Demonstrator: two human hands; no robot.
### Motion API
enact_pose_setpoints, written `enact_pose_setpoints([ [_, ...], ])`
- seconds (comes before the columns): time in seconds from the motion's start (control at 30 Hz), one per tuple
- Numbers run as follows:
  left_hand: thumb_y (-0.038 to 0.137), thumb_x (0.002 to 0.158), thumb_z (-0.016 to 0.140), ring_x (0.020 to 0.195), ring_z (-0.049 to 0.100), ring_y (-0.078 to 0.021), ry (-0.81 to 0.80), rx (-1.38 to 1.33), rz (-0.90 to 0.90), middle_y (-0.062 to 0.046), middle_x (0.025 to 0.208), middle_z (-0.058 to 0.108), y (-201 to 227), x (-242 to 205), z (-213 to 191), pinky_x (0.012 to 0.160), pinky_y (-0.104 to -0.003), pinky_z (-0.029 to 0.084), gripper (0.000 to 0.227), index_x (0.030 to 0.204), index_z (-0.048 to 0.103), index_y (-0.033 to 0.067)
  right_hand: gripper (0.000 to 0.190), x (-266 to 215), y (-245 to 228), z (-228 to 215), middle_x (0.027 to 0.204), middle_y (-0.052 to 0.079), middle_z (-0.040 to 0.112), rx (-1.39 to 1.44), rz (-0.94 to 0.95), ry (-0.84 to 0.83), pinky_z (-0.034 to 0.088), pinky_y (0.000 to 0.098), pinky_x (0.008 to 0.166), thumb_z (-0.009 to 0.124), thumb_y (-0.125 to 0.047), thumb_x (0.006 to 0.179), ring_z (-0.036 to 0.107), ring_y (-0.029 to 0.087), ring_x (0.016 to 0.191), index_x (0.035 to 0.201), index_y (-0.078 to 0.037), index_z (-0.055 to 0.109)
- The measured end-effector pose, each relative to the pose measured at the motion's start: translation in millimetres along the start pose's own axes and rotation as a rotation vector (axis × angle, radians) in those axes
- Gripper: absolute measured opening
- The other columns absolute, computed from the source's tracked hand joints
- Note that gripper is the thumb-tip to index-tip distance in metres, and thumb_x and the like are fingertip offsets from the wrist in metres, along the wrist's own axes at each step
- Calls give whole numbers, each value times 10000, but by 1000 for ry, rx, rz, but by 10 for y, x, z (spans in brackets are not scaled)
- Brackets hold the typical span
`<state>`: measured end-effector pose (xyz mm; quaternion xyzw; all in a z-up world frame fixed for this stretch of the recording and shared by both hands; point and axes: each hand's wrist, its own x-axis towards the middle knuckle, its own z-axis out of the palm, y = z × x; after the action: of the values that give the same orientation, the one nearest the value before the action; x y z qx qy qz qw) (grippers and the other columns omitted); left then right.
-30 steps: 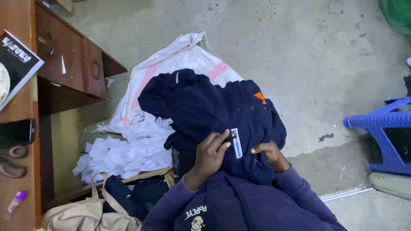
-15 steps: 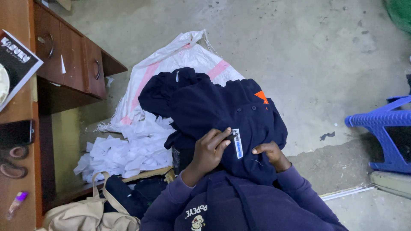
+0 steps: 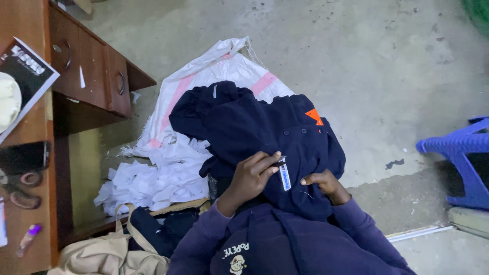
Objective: Trimming excess labels or threads from dark blue garments using scissors
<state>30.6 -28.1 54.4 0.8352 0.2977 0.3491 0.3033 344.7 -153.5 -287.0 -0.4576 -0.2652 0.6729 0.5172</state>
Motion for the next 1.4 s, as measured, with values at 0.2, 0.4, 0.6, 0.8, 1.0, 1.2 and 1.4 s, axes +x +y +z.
enact_pose_setpoints([
  [0.2, 274, 1076, 634, 854, 742, -421, 61, -21, 22, -166, 983, 700, 2, -4, 91, 692, -492, 618, 300, 1313, 725, 115, 188, -141, -981, 601, 518, 93, 737, -524, -420, -109, 581, 302, 546, 764, -112, 717, 710, 177, 515, 815, -54, 914],
  [0.4, 39, 966, 712, 643, 577, -171, 41, 61, -83, -61, 1009, 682, 216, -51, -38, 593, -302, 489, 359, 1324, 715, 48, 236, -46, -833, 336, 1003, 70, 874, -779, -560, -247, 623, 255, 708, 704, -268, 907, 856, 212, 804, 937, -65, 821],
  [0.6, 269, 1089, 593, 937, 725, -323, 5, 215, 78, -108, 1069, 695, -94, -85, -95, 766, -420, 584, 356, 1415, 706, 181, 260, -140, -824, 662, 867, 295, 797, -108, -6, 91, 565, 627, 932, 823, 45, 567, 792, 432, 895, 792, 173, 809],
  [0.8, 250, 1062, 634, 880, 719, -329, 9, 125, 94, -107, 1044, 707, -185, -78, -61, 709, -430, 588, 333, 1363, 739, 155, 585, 127, 64, -118, 1184, 267, 789, -72, -47, -3, 456, 646, 1115, 800, 115, 570, 711, 454, 1192, 1152, 151, 751],
  [1.0, 248, 1063, 627, 859, 715, -350, -27, 68, 110, -133, 1012, 703, -162, -1, -127, 711, -458, 601, 319, 1326, 752, 117, 572, 152, 5, -81, 1151, 292, 780, 19, -6, 13, 500, 676, 1028, 800, 108, 532, 733, 489, 1125, 1100, 159, 757],
  [1.2, 223, 1067, 634, 855, 724, -341, -37, 17, 96, -129, 1010, 705, -158, 18, -130, 697, -451, 607, 332, 1363, 731, 106, 478, -52, -303, 178, 1132, 282, 794, 5, -13, 15, 492, 667, 1044, 791, 122, 566, 744, 469, 1118, 1042, 164, 767],
  [1.4, 103, 1009, 706, 785, 740, -323, 11, -67, 64, -126, 946, 736, -232, 3, -62, 647, -408, 609, 241, 1232, 797, 91, 517, 12, -90, 10, 1118, 308, 778, 92, 27, 28, 506, 681, 1018, 770, 117, 576, 747, 480, 1093, 1086, 193, 737],
])
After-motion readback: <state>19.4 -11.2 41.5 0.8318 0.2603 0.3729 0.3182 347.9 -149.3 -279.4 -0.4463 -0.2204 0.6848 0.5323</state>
